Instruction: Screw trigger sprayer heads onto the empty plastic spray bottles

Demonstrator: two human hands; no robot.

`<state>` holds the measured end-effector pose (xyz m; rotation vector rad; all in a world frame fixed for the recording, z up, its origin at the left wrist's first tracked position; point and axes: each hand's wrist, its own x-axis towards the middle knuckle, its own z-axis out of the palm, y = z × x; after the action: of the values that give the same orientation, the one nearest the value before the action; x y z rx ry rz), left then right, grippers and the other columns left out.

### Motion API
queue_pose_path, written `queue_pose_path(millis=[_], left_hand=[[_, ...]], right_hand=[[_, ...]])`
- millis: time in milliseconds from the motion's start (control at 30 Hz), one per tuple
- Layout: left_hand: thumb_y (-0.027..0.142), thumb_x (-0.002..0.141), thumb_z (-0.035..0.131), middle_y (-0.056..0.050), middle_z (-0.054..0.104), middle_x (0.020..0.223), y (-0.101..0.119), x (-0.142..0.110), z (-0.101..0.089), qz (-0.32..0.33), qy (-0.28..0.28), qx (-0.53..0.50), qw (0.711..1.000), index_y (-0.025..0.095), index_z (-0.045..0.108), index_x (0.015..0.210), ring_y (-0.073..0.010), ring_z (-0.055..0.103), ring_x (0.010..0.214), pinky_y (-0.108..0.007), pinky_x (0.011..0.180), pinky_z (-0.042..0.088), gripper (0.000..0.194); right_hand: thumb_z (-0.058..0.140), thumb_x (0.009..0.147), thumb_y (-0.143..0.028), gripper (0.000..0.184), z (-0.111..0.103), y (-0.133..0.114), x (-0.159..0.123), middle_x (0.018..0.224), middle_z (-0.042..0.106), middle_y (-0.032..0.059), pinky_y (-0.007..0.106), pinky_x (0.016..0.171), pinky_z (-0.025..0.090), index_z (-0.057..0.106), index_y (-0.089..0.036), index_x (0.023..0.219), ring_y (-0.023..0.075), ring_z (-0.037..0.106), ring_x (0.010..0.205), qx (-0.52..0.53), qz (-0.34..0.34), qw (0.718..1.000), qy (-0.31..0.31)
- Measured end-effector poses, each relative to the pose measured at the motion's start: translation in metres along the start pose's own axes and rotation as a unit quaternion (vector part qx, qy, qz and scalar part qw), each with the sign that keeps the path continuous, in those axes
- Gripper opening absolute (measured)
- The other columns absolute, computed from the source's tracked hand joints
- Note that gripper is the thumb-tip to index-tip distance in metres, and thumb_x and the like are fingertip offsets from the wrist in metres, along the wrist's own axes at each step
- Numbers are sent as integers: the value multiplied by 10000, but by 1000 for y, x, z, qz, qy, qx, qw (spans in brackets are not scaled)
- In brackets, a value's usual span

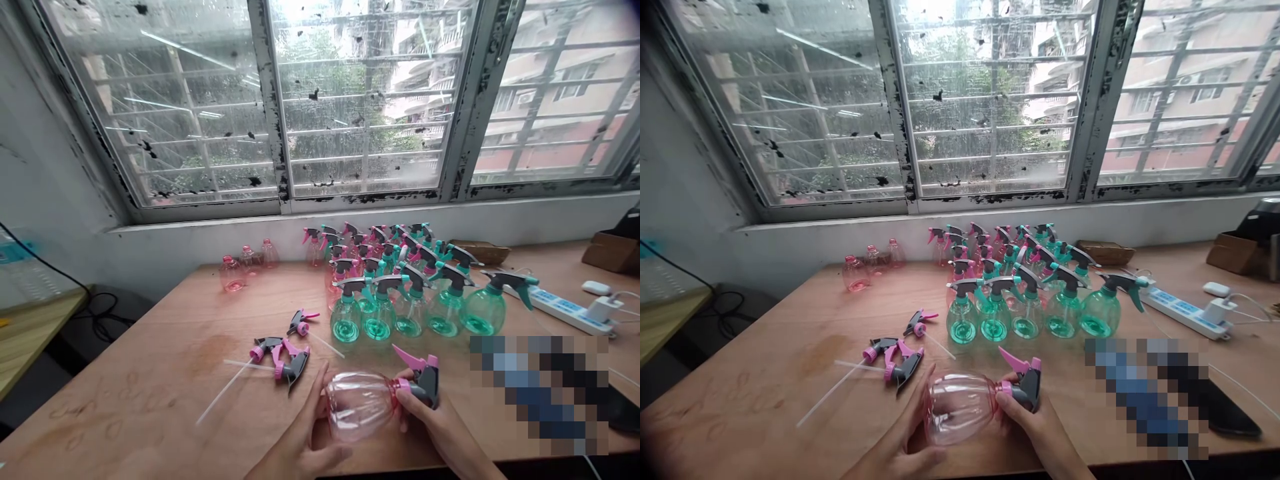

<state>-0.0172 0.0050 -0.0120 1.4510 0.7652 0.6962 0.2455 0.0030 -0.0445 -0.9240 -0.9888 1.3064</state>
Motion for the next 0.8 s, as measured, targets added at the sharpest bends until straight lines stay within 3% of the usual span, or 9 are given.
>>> queue_pose_path(millis=[100, 167, 267, 367, 667, 800], left_hand=[[503, 897, 702, -47, 169, 1727, -1, 0, -1, 25, -4, 17, 1000, 384, -29, 1601, -299, 187, 1576, -413, 1263, 214, 1022], [499, 874, 730, -71, 169, 1726, -3, 1, -2, 27, -15, 33, 999, 358, -75, 1598, -308, 184, 1577, -432, 1273, 186, 1092], [490, 803, 805, -102, 144, 1727, -5, 0, -3, 0, -6, 45, 999, 284, -81, 1606, -324, 137, 1585, -453, 1288, 123, 1213], [520, 811, 783, -107, 172, 1721, -3, 0, -1, -26, 10, 4, 1000, 258, -22, 1617, -340, 203, 1569, -454, 1283, 159, 1169], [514, 842, 760, -86, 233, 1706, 3, -2, 3, 27, 18, 44, 999, 363, -32, 1604, -351, 313, 1526, -466, 1254, 218, 1109], [490, 747, 855, -94, 161, 1721, -3, -4, 0, -1, 30, 15, 999, 300, -28, 1614, -373, 198, 1560, -444, 1263, 207, 1252]], right_hand=[[821, 795, -541, 427, 1, -1, 0, 613, 744, 3, 302, 543, 506, 620, -206, 966, 173, 638, 511, -2, 4, 1000, 1], [826, 788, -544, 431, 1, -2, 0, 609, 744, 0, 301, 541, 509, 623, -206, 961, 176, 642, 509, -2, 8, 1000, 4], [839, 766, -554, 448, 2, -3, 0, 599, 739, -2, 306, 530, 506, 632, -206, 955, 189, 644, 502, 3, 10, 1000, 11], [837, 766, -558, 450, 2, -2, -1, 600, 736, -1, 313, 532, 500, 634, -203, 953, 195, 643, 501, -2, 3, 1000, 12], [818, 785, -564, 429, 2, -4, -2, 621, 725, 2, 325, 548, 499, 634, -211, 944, 200, 633, 525, -25, -2, 1000, 2], [818, 784, -570, 428, 4, 1, -6, 595, 715, -2, 319, 564, 487, 631, -214, 929, 182, 613, 529, -14, -1, 1000, 9]])
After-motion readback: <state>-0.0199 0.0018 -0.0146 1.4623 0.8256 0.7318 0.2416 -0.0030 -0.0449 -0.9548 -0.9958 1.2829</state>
